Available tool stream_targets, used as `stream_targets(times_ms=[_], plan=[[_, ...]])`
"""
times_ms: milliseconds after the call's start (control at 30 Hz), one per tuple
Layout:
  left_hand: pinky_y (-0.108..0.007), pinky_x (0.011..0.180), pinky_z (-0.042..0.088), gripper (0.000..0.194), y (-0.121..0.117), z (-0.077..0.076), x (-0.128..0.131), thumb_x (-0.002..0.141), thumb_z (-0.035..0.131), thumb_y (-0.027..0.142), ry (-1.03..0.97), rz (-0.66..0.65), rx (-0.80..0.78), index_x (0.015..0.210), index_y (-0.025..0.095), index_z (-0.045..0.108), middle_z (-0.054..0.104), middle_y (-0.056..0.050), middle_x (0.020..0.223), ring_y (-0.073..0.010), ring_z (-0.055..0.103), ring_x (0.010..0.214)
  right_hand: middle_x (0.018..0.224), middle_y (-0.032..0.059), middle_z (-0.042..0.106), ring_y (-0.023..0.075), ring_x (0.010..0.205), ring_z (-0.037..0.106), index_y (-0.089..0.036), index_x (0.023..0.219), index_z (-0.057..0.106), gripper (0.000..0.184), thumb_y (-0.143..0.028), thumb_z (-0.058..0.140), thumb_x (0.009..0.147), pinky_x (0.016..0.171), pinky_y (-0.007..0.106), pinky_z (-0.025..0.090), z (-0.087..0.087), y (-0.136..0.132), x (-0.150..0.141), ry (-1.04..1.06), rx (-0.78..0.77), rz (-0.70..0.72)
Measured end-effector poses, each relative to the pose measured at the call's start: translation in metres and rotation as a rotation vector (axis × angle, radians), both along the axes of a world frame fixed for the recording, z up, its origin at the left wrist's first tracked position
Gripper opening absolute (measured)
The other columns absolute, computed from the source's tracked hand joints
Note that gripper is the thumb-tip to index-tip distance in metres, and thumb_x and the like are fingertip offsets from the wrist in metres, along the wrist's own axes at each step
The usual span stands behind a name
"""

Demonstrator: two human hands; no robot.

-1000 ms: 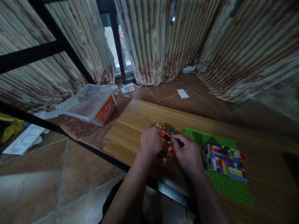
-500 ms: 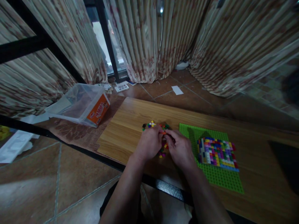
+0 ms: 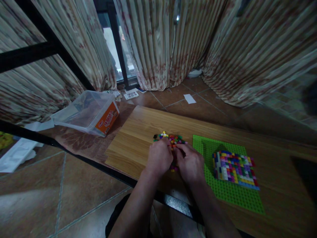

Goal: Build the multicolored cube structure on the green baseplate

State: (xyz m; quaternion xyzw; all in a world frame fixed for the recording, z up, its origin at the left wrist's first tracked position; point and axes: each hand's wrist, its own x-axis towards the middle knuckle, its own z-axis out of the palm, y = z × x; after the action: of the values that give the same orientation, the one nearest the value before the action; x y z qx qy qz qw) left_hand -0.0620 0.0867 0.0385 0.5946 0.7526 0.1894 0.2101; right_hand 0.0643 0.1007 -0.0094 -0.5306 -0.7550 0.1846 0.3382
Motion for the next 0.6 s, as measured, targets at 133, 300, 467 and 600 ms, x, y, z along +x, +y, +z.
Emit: stream_targets(times_ms=[133, 300, 467, 600], plan=[[-0.031, 0.075, 0.049, 0.019, 0.001, -0.001, -0.008, 0.087, 0.049, 0.016, 0.058, 0.018, 0.007, 0.087, 0.021, 0.067, 0.073, -0.005, 0.087, -0.0224, 0.069, 0.085, 0.095, 0.0082, 0.075, 0.0241, 0.091, 0.068, -0.019, 0.090, 0.074, 0.020, -0.028, 0.056, 0.091, 0.085, 0.037, 0.051, 0.000, 0.002, 0.003, -0.066, 0.015, 0.033], [-0.030, 0.080, 0.051, 0.024, 0.000, -0.001, -0.007, 0.088, 0.047, 0.014, 0.057, 0.004, 0.022, 0.094, 0.022, 0.069, 0.072, -0.006, 0.101, -0.0206, 0.068, 0.090, 0.093, 0.0070, 0.073, 0.0233, 0.089, 0.066, -0.019, 0.094, 0.075, 0.024, -0.027, 0.052, 0.092, 0.083, 0.036, 0.049, 0.003, 0.008, 0.009, -0.057, 0.011, -0.004], [-0.030, 0.083, 0.053, 0.031, 0.000, 0.000, -0.004, 0.089, 0.043, 0.012, 0.034, -0.027, -0.013, 0.106, 0.021, 0.068, 0.068, -0.009, 0.108, -0.0195, 0.068, 0.092, 0.097, 0.0093, 0.068, 0.0243, 0.094, 0.062, -0.017, 0.100, 0.076, 0.027, -0.027, 0.051, 0.094, 0.085, 0.036, 0.047, 0.004, 0.015, 0.004, -0.133, 0.011, -0.001], [-0.031, 0.091, 0.054, 0.037, 0.000, -0.001, -0.002, 0.085, 0.046, 0.011, 0.005, -0.109, -0.026, 0.116, 0.019, 0.065, 0.065, -0.012, 0.111, -0.0216, 0.065, 0.104, 0.095, 0.0096, 0.066, 0.0248, 0.093, 0.060, -0.017, 0.098, 0.076, 0.027, -0.027, 0.051, 0.093, 0.085, 0.037, 0.046, 0.003, 0.021, -0.003, -0.158, 0.004, -0.003]])
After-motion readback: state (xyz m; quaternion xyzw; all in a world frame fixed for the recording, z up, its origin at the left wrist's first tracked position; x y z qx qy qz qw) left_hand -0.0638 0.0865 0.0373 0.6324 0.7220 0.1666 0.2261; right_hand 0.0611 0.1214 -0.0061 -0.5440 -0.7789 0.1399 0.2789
